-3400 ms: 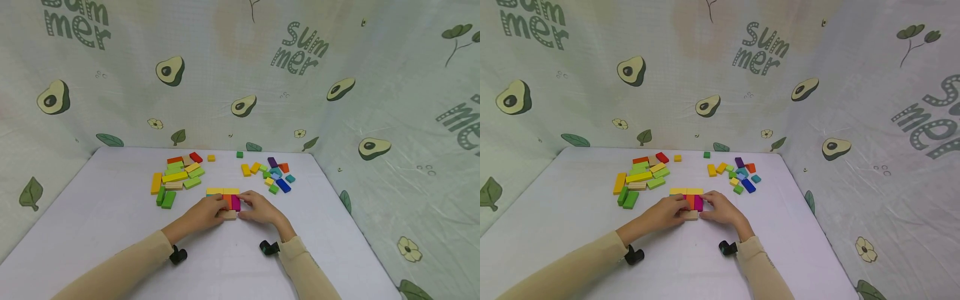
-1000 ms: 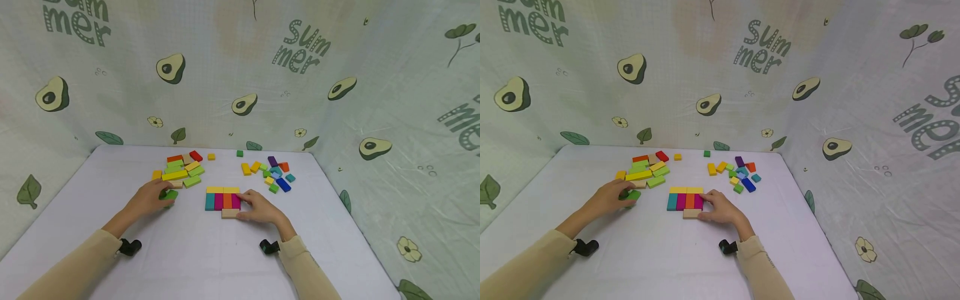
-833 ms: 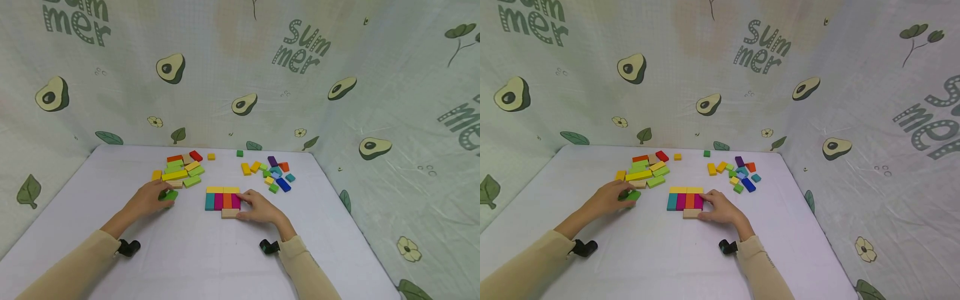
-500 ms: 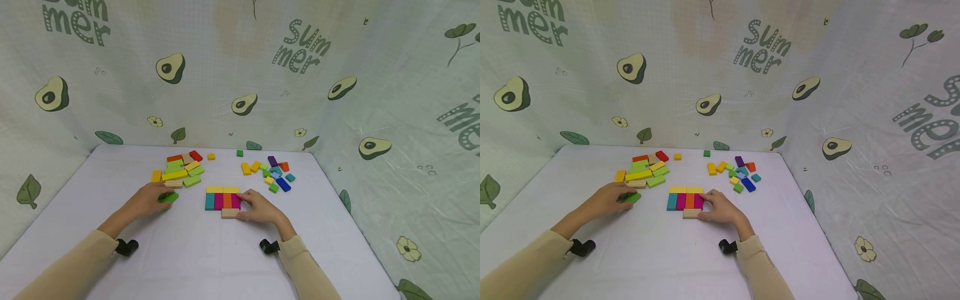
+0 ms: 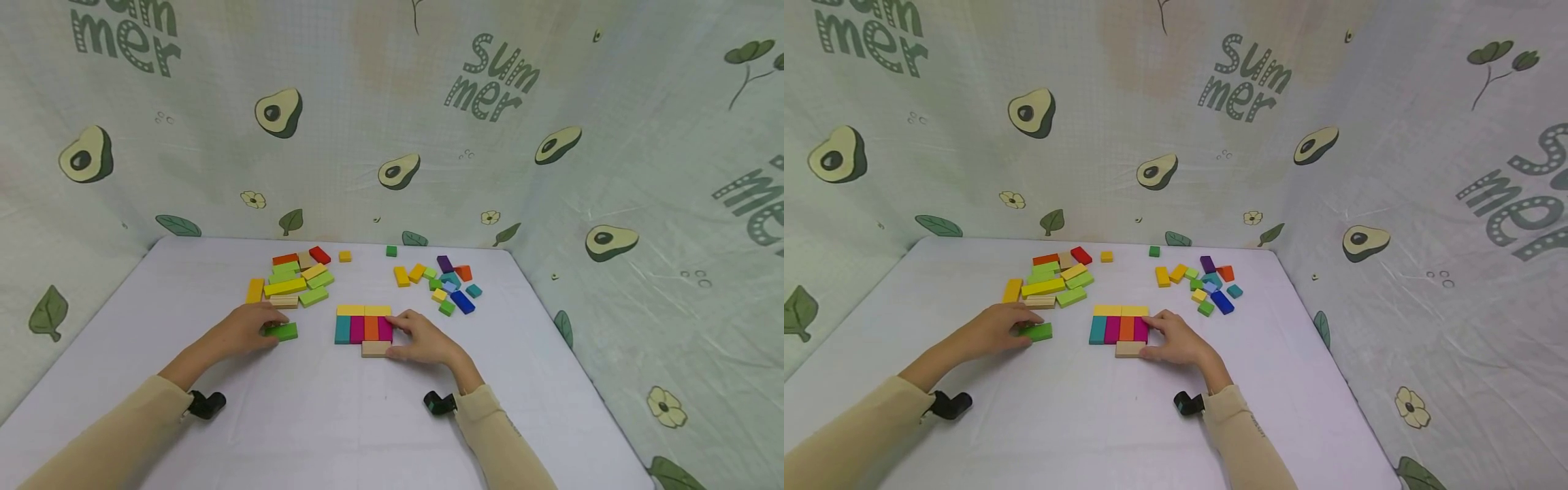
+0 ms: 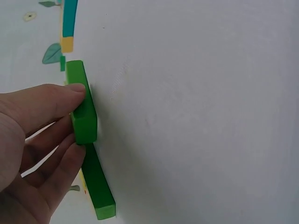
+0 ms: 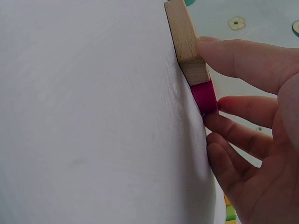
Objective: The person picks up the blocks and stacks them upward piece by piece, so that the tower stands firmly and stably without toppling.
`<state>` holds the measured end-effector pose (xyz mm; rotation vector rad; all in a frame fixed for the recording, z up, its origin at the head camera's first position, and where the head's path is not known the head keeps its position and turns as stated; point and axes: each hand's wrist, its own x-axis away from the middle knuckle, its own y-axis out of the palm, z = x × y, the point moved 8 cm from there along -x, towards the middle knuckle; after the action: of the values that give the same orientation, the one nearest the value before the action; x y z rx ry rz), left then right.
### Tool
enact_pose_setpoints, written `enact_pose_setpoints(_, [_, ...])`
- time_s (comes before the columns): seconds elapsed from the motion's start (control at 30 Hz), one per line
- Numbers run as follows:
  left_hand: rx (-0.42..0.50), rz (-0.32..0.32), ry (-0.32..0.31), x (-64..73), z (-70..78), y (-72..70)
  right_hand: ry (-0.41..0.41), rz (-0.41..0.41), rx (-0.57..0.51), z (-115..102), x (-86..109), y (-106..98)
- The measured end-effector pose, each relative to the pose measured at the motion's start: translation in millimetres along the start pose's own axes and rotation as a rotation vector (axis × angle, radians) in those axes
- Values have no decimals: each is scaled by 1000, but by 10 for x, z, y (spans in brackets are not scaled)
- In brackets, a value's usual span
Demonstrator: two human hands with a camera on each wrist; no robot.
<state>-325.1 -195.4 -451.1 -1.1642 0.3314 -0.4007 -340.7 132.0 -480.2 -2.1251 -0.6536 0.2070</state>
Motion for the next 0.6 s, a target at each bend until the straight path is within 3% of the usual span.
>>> enact_pose_setpoints(0.3, [-10,23,37,-76,62,70,6,-9,0,1,-8,6])
enact_pose_setpoints(0.6, [27,42,125,-164,438,146,9,-3,-15,16,-11,11])
